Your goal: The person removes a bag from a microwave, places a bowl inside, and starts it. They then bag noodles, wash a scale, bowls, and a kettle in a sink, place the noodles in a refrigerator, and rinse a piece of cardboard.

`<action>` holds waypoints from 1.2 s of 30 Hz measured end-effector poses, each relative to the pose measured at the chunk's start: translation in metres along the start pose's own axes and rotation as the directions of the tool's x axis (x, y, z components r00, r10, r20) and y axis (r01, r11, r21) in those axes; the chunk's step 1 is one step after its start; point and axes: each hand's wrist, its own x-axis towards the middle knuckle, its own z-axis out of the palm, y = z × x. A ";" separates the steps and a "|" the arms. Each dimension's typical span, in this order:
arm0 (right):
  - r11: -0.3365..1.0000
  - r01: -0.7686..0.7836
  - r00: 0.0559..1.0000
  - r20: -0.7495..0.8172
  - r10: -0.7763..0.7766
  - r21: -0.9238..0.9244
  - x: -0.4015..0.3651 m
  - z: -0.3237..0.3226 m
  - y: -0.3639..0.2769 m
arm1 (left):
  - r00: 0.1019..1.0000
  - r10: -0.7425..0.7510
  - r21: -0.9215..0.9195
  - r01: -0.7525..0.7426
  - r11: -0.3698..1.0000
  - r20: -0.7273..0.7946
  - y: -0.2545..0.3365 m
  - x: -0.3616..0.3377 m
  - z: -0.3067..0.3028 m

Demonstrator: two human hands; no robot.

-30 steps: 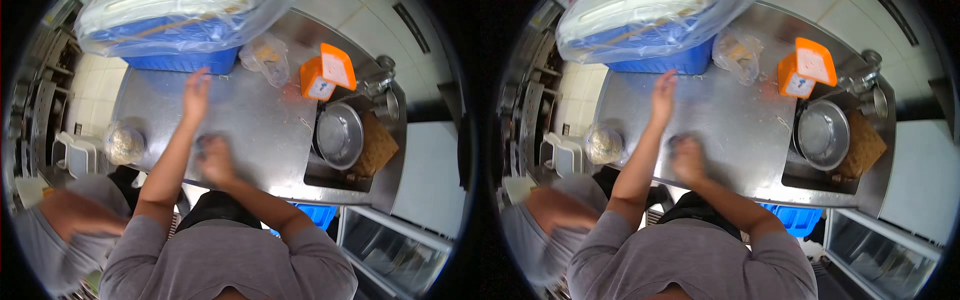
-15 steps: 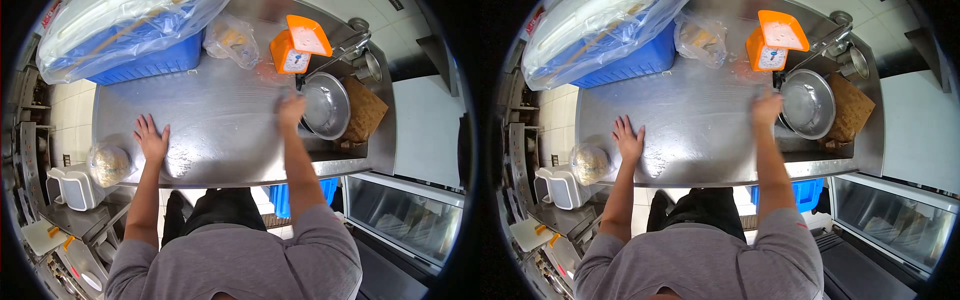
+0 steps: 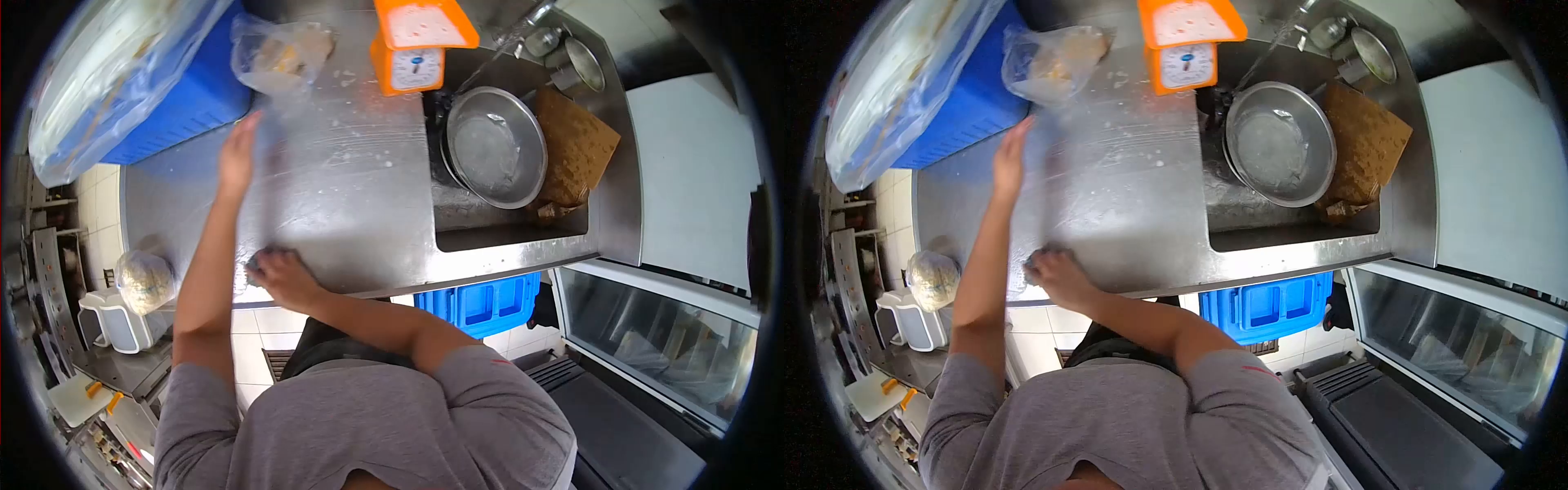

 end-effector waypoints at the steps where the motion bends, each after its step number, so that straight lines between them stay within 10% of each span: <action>1: 0.988 0.135 0.973 -0.176 -0.147 -0.080 0.002 -0.003 -0.001 | 0.996 0.078 0.175 -0.072 0.982 -0.030 -0.024 -0.015 -0.020; 4: 0.973 -0.232 0.973 -0.005 0.232 0.000 -0.005 -0.039 0.066 | 0.964 0.264 0.649 -0.204 0.733 0.004 -0.049 -0.102 -0.051; 7: 0.710 -0.661 0.651 -0.285 0.703 0.243 -0.017 -0.134 0.160 | 0.994 -0.040 0.782 -0.052 0.621 0.098 -0.048 -0.197 -0.020; 10: 0.646 -0.628 0.756 -0.536 0.375 -0.434 -0.070 -0.206 0.276 | 0.950 -0.118 0.719 -0.133 0.682 0.287 0.012 -0.190 0.065; 12: 0.562 -0.781 0.598 -0.582 0.551 -0.271 -0.077 -0.248 0.307 | 0.889 -0.026 0.582 -0.278 0.764 0.458 0.054 -0.151 0.136; 17: 0.712 -0.660 0.652 -0.654 0.384 -0.240 -0.058 -0.264 0.248 | 0.798 0.357 0.120 -0.465 0.877 0.486 0.077 -0.051 0.245; 20: 0.829 -0.503 0.816 -0.453 0.360 -0.246 -0.062 -0.219 0.179 | 0.935 0.328 0.267 -0.283 0.921 -0.138 0.069 -0.017 0.172; 23: 0.948 -0.303 0.953 -0.040 0.300 -0.100 -0.051 -0.160 0.125 | 0.778 -0.037 0.320 0.301 0.899 -0.627 -0.021 -0.001 0.066; 26: 0.982 -0.179 0.984 0.003 0.180 -0.064 -0.021 -0.111 0.098 | 0.731 -0.097 0.446 0.510 0.736 -0.676 -0.072 0.018 0.031; 30: 0.972 -0.148 0.969 0.169 0.179 -0.184 -0.001 -0.078 0.126 | 0.962 -0.062 0.794 0.255 0.552 -0.265 -0.036 0.026 0.105; 31: 0.924 -0.224 0.937 0.193 0.291 -0.309 -0.002 -0.080 0.139 | 0.994 -0.020 0.781 -0.073 0.620 0.109 -0.054 0.030 0.133; 32: 0.868 -0.493 0.864 -0.082 0.496 0.060 0.003 -0.097 0.168 | 0.964 0.243 0.695 -0.250 0.674 0.111 -0.019 0.014 0.164; 35: 0.669 -0.667 0.721 -0.511 0.468 -0.327 -0.049 -0.179 0.282 | 0.822 0.271 0.207 -0.418 0.884 0.501 0.016 0.002 0.221; 36: 0.538 -0.642 0.761 -0.365 0.537 -0.546 -0.088 -0.211 0.324 | 0.818 0.285 0.193 -0.426 0.884 0.500 0.028 -0.007 0.222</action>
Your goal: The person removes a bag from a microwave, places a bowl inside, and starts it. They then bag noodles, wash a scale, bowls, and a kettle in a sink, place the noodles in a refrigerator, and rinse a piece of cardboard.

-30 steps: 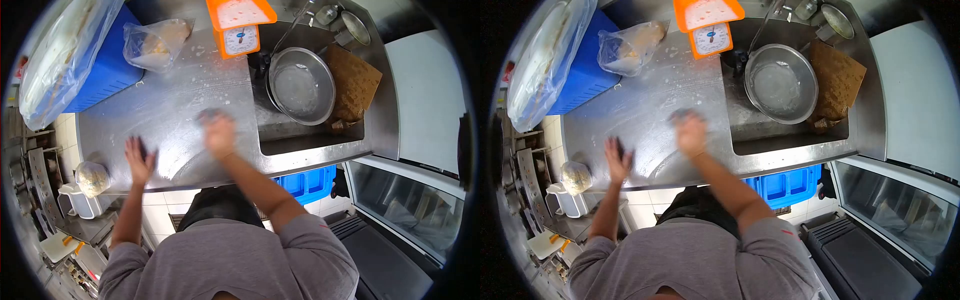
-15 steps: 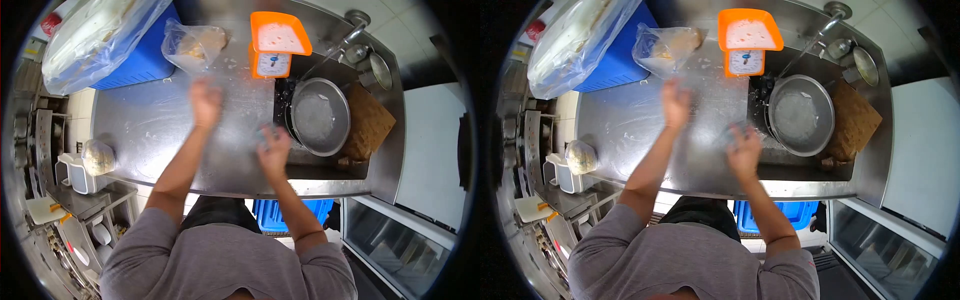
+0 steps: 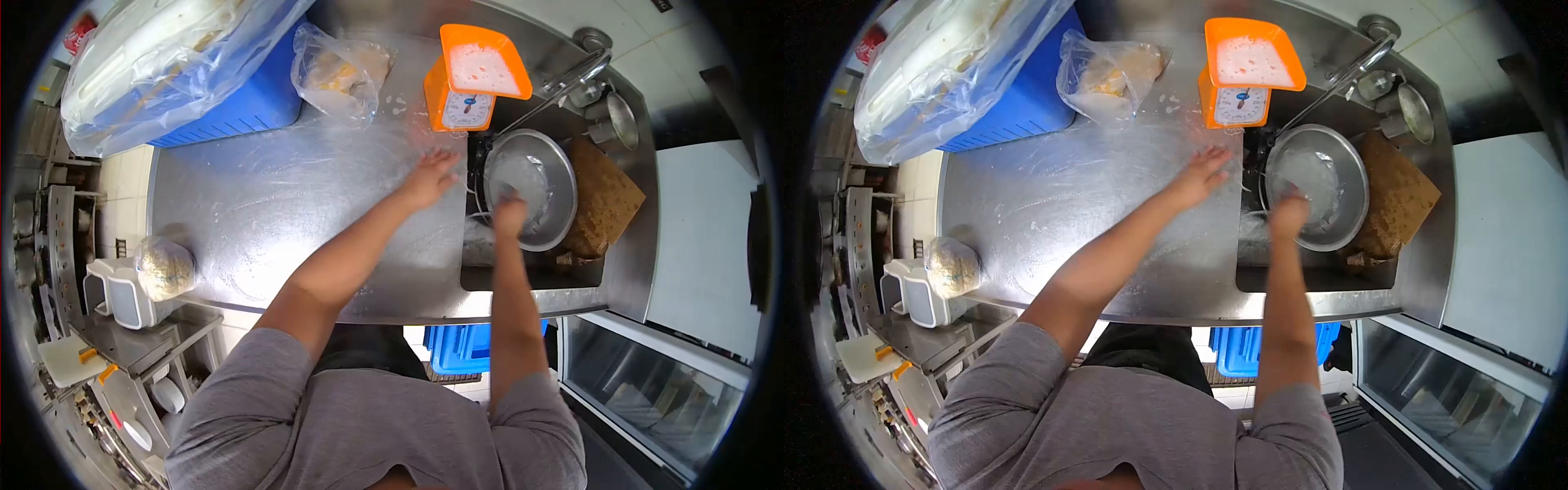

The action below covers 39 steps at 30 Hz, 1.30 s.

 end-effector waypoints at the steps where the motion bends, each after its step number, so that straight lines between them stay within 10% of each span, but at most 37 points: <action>1: 0.917 -0.316 0.947 0.013 0.322 0.242 0.011 -0.006 0.036 | 0.998 -0.047 -0.191 0.040 0.981 -0.035 0.019 -0.005 -0.007; 8: 0.895 -0.250 0.778 -0.473 0.412 0.369 0.057 -0.145 0.020 | 0.980 -0.124 -0.435 0.045 0.899 -0.155 0.016 -0.054 -0.056; 12: 0.538 -0.279 0.587 -0.301 0.751 0.796 0.131 -0.158 0.033 | 0.961 -0.187 -0.303 0.119 0.945 -0.205 0.036 -0.040 -0.083; 15: -0.112 -0.162 0.603 0.188 0.775 0.981 0.202 -0.123 0.082 | 0.936 -0.294 -0.416 0.194 0.888 -0.191 0.039 -0.022 -0.078; 20: -0.103 -0.033 0.586 0.103 0.804 0.994 0.286 -0.197 0.138 | 0.880 -0.384 -0.552 0.180 0.814 -0.279 0.062 0.026 -0.099; 22: -0.097 -0.046 0.614 0.105 0.783 0.994 0.304 -0.211 0.137 | 0.748 -0.611 -0.826 0.156 0.542 -0.260 0.077 0.060 -0.115; 24: 0.520 -0.245 0.947 0.086 0.310 0.818 0.294 -0.209 0.109 | 0.721 -0.654 -0.895 0.106 0.432 -0.230 0.062 0.105 -0.124; 25: 0.518 -0.073 0.997 0.054 0.053 0.852 0.305 -0.146 0.121 | 0.705 -0.683 -0.950 0.045 0.310 -0.190 0.056 0.124 -0.124; 26: -0.004 -0.428 0.900 0.426 -0.094 0.904 0.281 -0.145 0.094 | 0.703 -0.686 -0.950 0.044 0.309 -0.190 0.054 0.138 -0.117; 27: -0.199 -0.574 0.818 0.541 -0.199 0.795 0.267 -0.145 0.059 | 0.738 -0.660 -0.928 0.133 0.347 -0.141 0.051 0.152 -0.108; 30: -0.157 -0.513 0.858 0.501 -0.108 0.844 0.256 -0.128 0.032 | 0.792 -0.611 -0.858 0.317 0.404 0.005 0.080 0.179 -0.096; 32: -0.472 -0.553 0.822 0.542 -0.175 0.686 0.237 -0.160 0.023 | 0.795 -0.596 -0.802 0.425 0.420 0.109 0.102 0.193 -0.086; 35: -0.488 -0.480 0.862 0.495 -0.108 0.729 0.221 -0.142 0.054 | 0.805 -0.529 -0.705 0.539 0.461 0.269 0.120 0.222 -0.074; 37: -0.438 -0.456 0.866 0.500 -0.017 0.775 0.215 -0.128 0.070 | 0.936 -0.352 0.139 0.347 0.928 0.013 0.128 0.243 -0.070; 39: -0.391 -0.372 0.884 0.450 0.127 0.842 0.207 -0.125 0.068 | 0.974 -0.020 0.512 0.137 0.848 -0.228 0.134 0.259 -0.029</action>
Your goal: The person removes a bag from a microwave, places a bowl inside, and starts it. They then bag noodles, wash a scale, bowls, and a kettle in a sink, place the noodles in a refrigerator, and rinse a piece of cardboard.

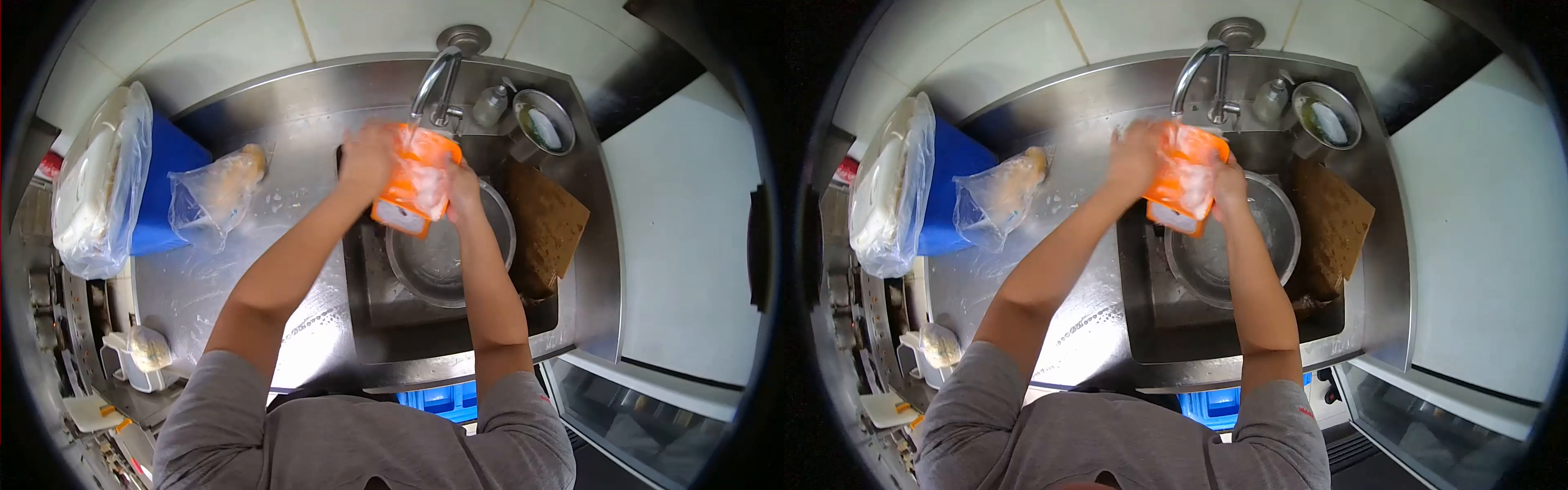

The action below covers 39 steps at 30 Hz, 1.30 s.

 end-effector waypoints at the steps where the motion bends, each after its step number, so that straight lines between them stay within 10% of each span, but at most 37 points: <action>1: 0.999 0.044 0.999 -0.032 -0.044 0.023 -0.002 0.006 0.000 | 0.995 0.092 -0.078 -0.089 0.993 0.039 0.015 -0.002 0.024; 6: 0.991 0.137 0.982 -0.133 -0.136 -0.002 0.017 -0.006 -0.001 | 0.907 0.329 -0.472 -0.177 0.864 0.262 0.054 -0.019 0.026; 8: 0.646 0.312 0.866 -0.071 -0.494 -0.696 0.024 -0.013 0.003 | 0.916 0.326 -0.497 -0.175 0.850 0.235 0.047 -0.024 0.034; 11: 0.467 0.300 0.820 -0.025 -0.572 -0.832 -0.022 0.032 -0.033 | 0.998 0.034 -0.285 -0.049 0.957 -0.057 0.020 -0.024 0.047; 13: 0.391 0.285 0.803 -0.004 -0.595 -0.875 -0.016 0.032 -0.035 | 0.873 -0.486 -0.777 0.278 0.565 -0.041 0.002 -0.016 0.055; 14: 0.523 0.338 0.838 -0.003 -0.546 -0.782 0.003 0.021 -0.031 | 0.872 -0.489 -0.778 0.281 0.563 -0.039 -0.005 -0.013 0.044; 15: 0.645 0.372 0.869 0.005 -0.496 -0.668 0.017 0.013 -0.028 | 0.888 -0.266 -0.926 0.367 -0.085 0.376 -0.012 -0.009 0.024; 16: 0.645 0.371 0.868 0.004 -0.496 -0.668 0.027 0.009 -0.028 | 0.835 0.180 -0.582 0.500 -0.642 0.520 -0.022 -0.004 0.010; 19: 0.611 0.311 0.918 0.063 -0.392 -0.728 0.044 0.010 -0.026 | 0.802 0.048 -0.745 0.573 -0.342 0.595 -0.034 0.003 -0.002; 21: -0.011 0.362 0.670 0.268 -0.692 -0.932 0.044 0.031 -0.019 | 0.782 -0.097 -0.785 0.600 -0.153 0.616 -0.032 0.002 -0.015; 25: -0.262 0.353 0.697 0.440 -0.567 -0.898 0.039 0.061 -0.034 | 0.781 -0.276 -0.818 0.574 -0.034 0.560 -0.029 -0.009 -0.039; 28: -0.250 0.423 0.658 0.485 -0.576 -0.871 0.051 0.060 -0.022 | 0.783 -0.348 -0.835 0.551 0.002 0.516 -0.033 -0.017 -0.056; 30: 0.752 0.422 0.896 0.105 -0.431 -0.507 0.076 0.049 0.010 | 0.781 -0.394 -0.846 0.533 0.017 0.484 -0.041 -0.018 -0.065; 31: 0.882 0.315 0.947 0.056 -0.316 -0.351 0.084 0.045 0.020 | 0.775 -0.421 -0.858 0.514 -0.015 0.472 -0.044 -0.016 -0.073; 32: 0.883 0.311 0.949 0.057 -0.312 -0.351 0.084 0.039 0.020 | 0.766 -0.447 -0.868 0.495 -0.047 0.461 -0.050 -0.015 -0.077; 34: 0.893 -0.426 0.865 0.226 0.449 -0.142 0.079 0.024 0.020 | 0.771 -0.399 -0.851 0.522 -0.050 0.496 -0.072 -0.013 -0.078; 39: 0.980 -0.201 0.969 0.142 0.200 -0.006 0.061 0.034 -0.005 | 0.609 -0.236 -0.653 0.704 -0.280 0.758 -0.081 -0.021 -0.073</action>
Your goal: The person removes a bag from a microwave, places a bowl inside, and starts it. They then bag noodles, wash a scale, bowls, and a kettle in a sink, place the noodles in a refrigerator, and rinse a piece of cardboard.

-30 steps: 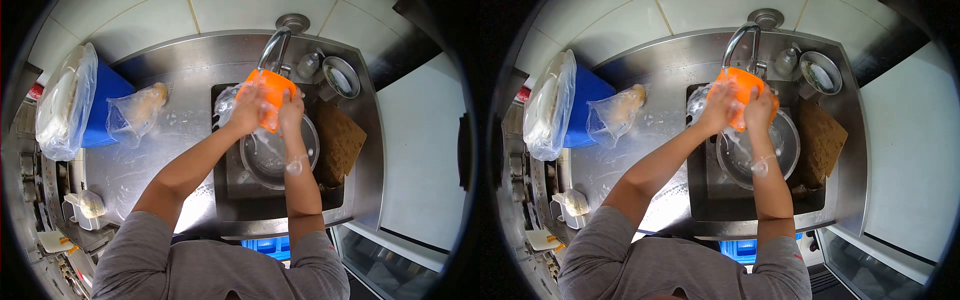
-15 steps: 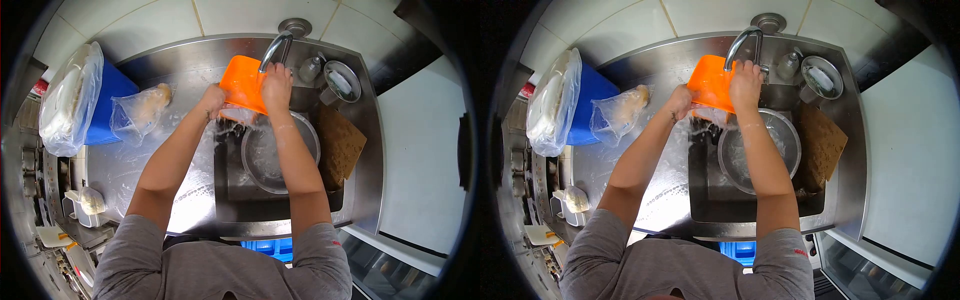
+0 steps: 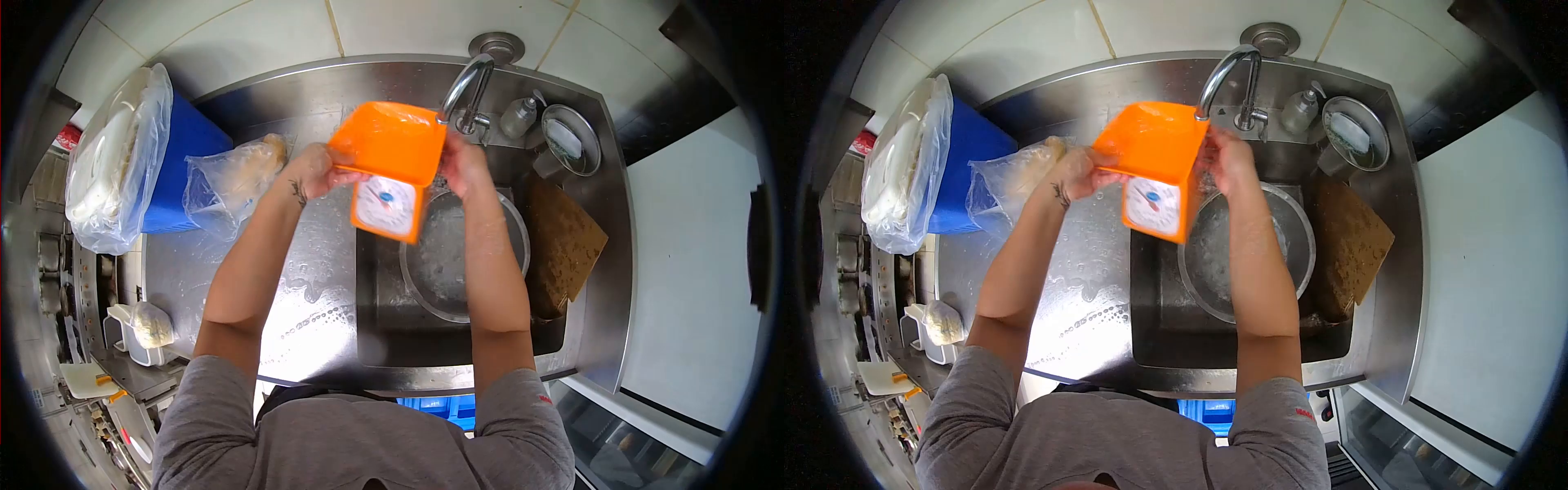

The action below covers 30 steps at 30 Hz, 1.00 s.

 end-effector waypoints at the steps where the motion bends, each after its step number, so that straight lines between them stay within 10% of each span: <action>1: 1.000 -0.002 1.000 -0.002 0.002 -0.001 -0.003 -0.005 -0.003 | 0.993 -0.103 -0.054 0.106 0.993 0.054 -0.008 0.004 0.001; 5: 0.999 -0.012 0.996 0.092 0.009 0.036 -0.010 -0.039 -0.002 | 0.940 -0.170 -0.126 0.214 0.969 0.295 -0.054 0.042 0.011; 7: 0.946 0.090 0.995 -0.010 -0.098 -0.310 -0.008 -0.083 0.016 | 0.938 -0.107 -0.125 0.156 0.980 0.329 -0.054 0.045 0.032; 10: 0.996 -0.084 0.996 -0.018 0.083 -0.007 -0.039 -0.107 0.032 | 0.905 -0.014 -0.029 0.029 0.999 0.424 -0.044 0.062 0.048; 14: 0.862 -0.022 0.989 0.140 -0.057 0.506 -0.049 -0.096 0.063 | 0.951 -0.021 0.261 -0.064 0.963 0.308 -0.016 0.059 0.080; 17: 0.824 0.097 0.977 0.102 -0.185 0.558 -0.042 -0.081 0.081 | 0.902 0.189 -0.074 -0.174 0.982 0.388 -0.042 0.086 0.077; 20: 0.854 0.163 0.979 0.024 -0.201 0.494 -0.029 -0.072 0.078 | 0.985 0.170 -0.205 -0.175 0.963 -0.043 -0.059 0.083 0.058; 23: 0.896 0.257 0.960 0.007 -0.278 0.363 -0.033 -0.046 0.052 | 0.977 -0.075 -0.482 0.164 0.861 0.198 -0.085 0.084 0.010; 25: 0.938 0.346 0.918 0.202 -0.342 0.017 -0.043 -0.011 0.026 | 0.975 0.175 -0.459 -0.095 0.883 0.135 -0.102 0.077 -0.012; 26: 0.938 0.347 0.918 0.200 -0.343 0.018 -0.040 0.002 0.019 | 0.840 0.275 -0.590 0.065 0.805 0.467 -0.131 0.105 -0.052; 30: 0.964 0.266 0.904 0.353 -0.239 -0.027 -0.011 0.018 0.009 | 0.845 0.340 -0.779 0.134 0.613 0.412 -0.127 0.079 -0.023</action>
